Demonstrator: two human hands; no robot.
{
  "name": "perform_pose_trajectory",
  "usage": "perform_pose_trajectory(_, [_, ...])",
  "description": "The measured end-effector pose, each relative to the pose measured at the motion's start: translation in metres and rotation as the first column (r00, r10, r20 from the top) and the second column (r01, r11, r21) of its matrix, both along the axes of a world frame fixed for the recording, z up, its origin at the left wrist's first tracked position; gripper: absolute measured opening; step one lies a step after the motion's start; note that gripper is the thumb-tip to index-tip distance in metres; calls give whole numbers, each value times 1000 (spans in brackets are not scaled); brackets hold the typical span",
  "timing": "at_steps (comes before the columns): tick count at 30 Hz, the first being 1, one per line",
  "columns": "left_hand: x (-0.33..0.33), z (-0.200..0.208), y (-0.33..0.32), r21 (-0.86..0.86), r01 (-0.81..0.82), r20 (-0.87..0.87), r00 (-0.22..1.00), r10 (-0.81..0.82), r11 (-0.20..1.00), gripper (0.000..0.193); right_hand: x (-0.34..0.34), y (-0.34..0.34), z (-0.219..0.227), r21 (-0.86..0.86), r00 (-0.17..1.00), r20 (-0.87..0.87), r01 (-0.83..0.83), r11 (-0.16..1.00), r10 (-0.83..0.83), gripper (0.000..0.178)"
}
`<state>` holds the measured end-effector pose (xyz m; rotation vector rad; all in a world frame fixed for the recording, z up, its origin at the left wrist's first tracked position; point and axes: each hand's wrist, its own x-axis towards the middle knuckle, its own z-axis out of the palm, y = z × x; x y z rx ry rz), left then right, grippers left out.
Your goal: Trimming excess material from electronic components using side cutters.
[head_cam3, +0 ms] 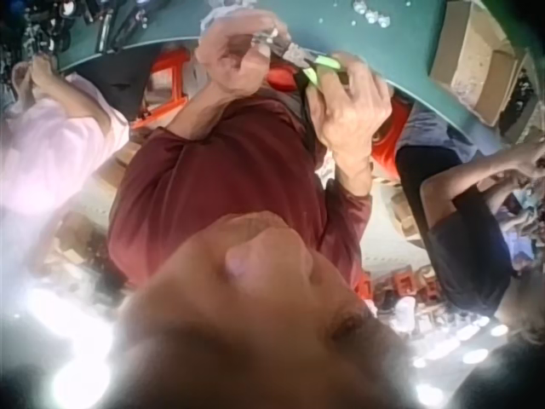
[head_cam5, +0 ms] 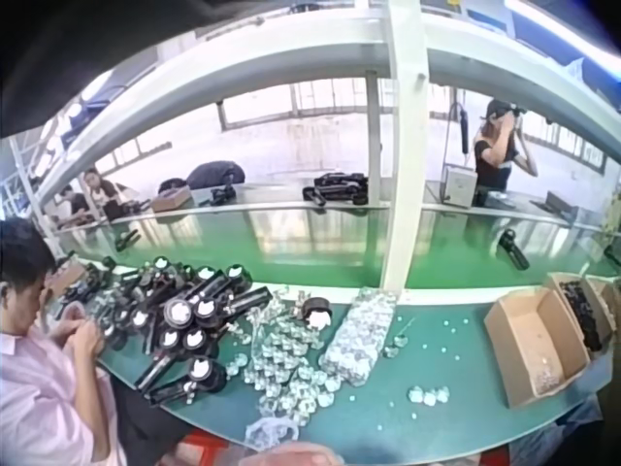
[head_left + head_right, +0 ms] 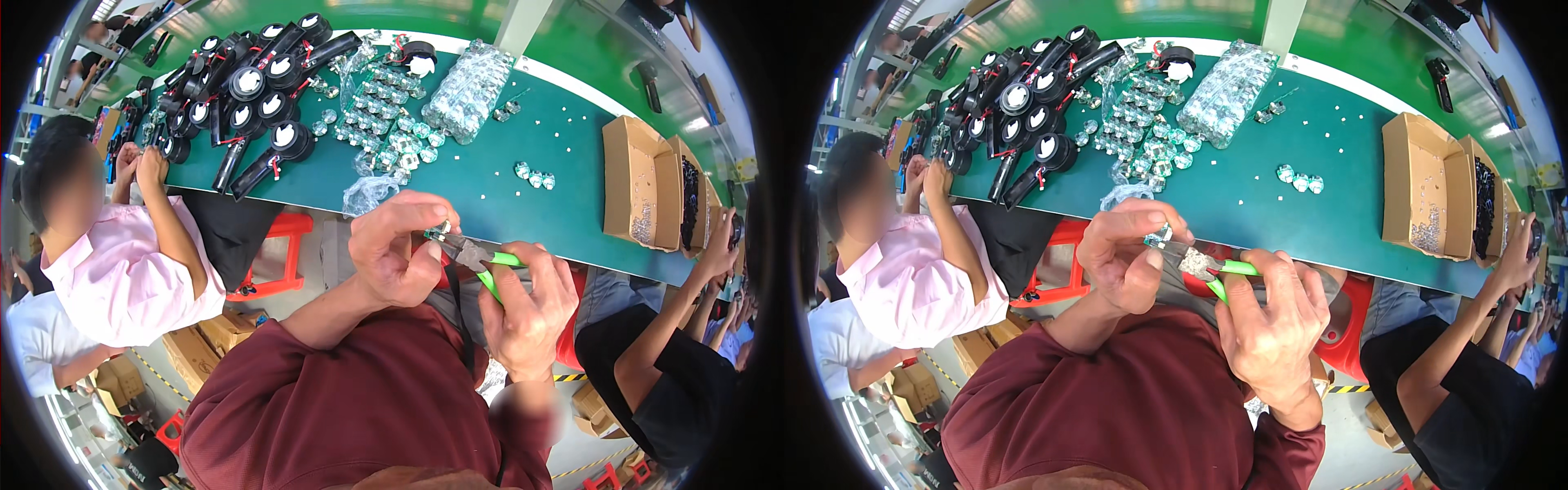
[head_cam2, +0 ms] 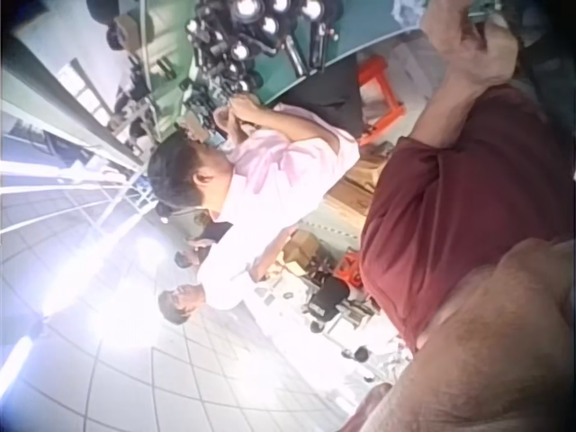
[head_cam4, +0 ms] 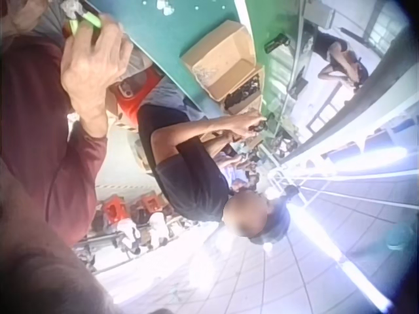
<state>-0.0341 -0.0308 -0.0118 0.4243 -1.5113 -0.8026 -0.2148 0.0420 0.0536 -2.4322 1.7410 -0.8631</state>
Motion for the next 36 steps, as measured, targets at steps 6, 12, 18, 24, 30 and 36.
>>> perform_pose_trajectory(6, [-5,4,2,60,-22,-99,995,27,998,43,0,0,1,-9,1000,-5,-6,1000,6,33])
perform_pose_trajectory(12, [0,0,-1,6,-16,-44,999,17,1000,39,4,-3,8,-9,999,37,4,1000,-4,25])
perform_pose_trajectory(18, [-3,2,0,29,-28,-95,995,30,999,43,6,-3,10,-4,1000,31,8,1000,-8,25])
perform_pose_trajectory(24, [-2,2,-2,5,-33,-87,996,33,999,44,3,-4,6,-17,1000,16,-11,1000,11,28])
perform_pose_trajectory(30, [0,-1,-4,-46,-38,-31,999,37,998,42,4,-5,8,-8,1000,23,-14,1000,14,29])
perform_pose_trajectory(36, [-2,-1,-5,-31,-64,-70,996,62,997,45,6,-5,10,27,998,57,-1,1000,-1,27])
